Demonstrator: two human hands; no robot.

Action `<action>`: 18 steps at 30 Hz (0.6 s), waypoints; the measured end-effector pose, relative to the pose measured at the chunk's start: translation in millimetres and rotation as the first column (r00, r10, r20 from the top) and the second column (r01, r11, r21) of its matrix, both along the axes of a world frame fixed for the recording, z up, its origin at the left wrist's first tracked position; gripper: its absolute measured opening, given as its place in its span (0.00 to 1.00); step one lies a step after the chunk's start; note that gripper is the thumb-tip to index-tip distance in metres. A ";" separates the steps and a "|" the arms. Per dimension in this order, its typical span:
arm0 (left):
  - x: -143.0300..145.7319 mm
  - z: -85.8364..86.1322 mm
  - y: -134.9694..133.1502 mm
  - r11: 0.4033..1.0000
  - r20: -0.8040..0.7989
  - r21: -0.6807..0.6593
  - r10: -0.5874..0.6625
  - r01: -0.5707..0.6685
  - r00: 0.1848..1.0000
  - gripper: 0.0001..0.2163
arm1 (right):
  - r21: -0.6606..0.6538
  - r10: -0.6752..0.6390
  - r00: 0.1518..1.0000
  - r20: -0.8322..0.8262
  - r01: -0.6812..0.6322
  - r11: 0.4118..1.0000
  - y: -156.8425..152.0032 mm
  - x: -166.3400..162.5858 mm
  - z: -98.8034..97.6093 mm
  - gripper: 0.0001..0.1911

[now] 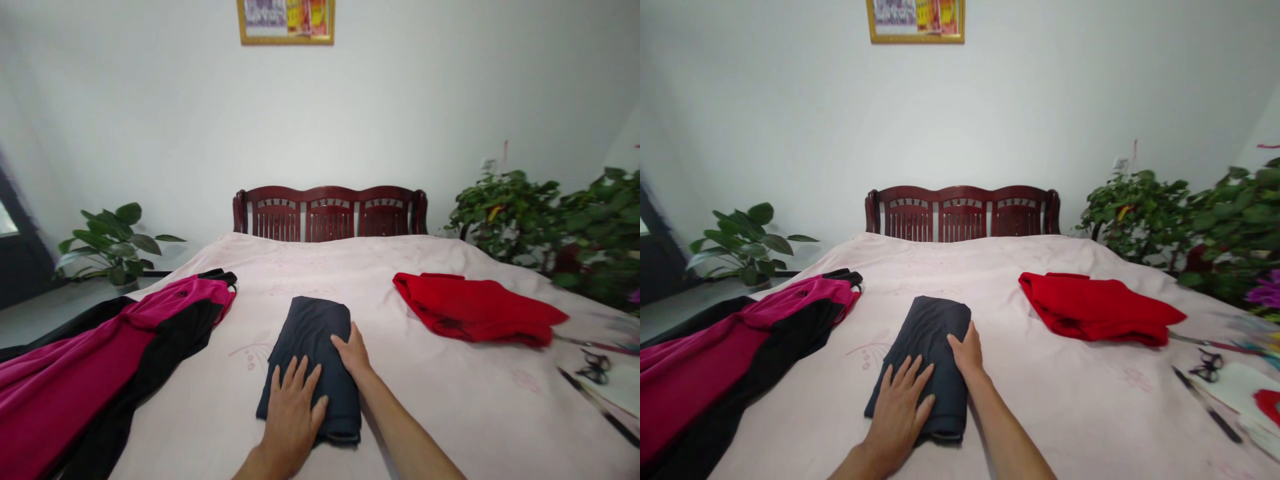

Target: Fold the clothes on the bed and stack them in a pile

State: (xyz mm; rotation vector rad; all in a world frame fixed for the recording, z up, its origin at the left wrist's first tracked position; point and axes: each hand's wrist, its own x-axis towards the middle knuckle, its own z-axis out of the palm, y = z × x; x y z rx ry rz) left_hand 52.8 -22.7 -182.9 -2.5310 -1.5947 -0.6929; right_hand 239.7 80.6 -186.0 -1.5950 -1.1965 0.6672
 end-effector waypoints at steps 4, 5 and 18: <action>-2.9 -4.6 2.4 0.998 0.049 0.060 -0.005 0.002 0.999 0.21 | -0.115 0.021 0.946 -0.322 -0.061 0.991 -12.3 -0.9 10.0 0.36; -4.0 -6.1 3.4 0.997 0.069 0.078 -0.008 0.003 0.998 0.21 | -0.145 0.051 0.916 -0.398 -0.118 0.982 -15.5 -0.8 13.5 0.32; -30.5 -15.8 20.4 0.960 0.562 0.224 0.015 -0.169 0.827 0.19 | -0.133 0.020 0.500 -0.866 -0.269 0.954 -42.9 -1.2 34.7 0.23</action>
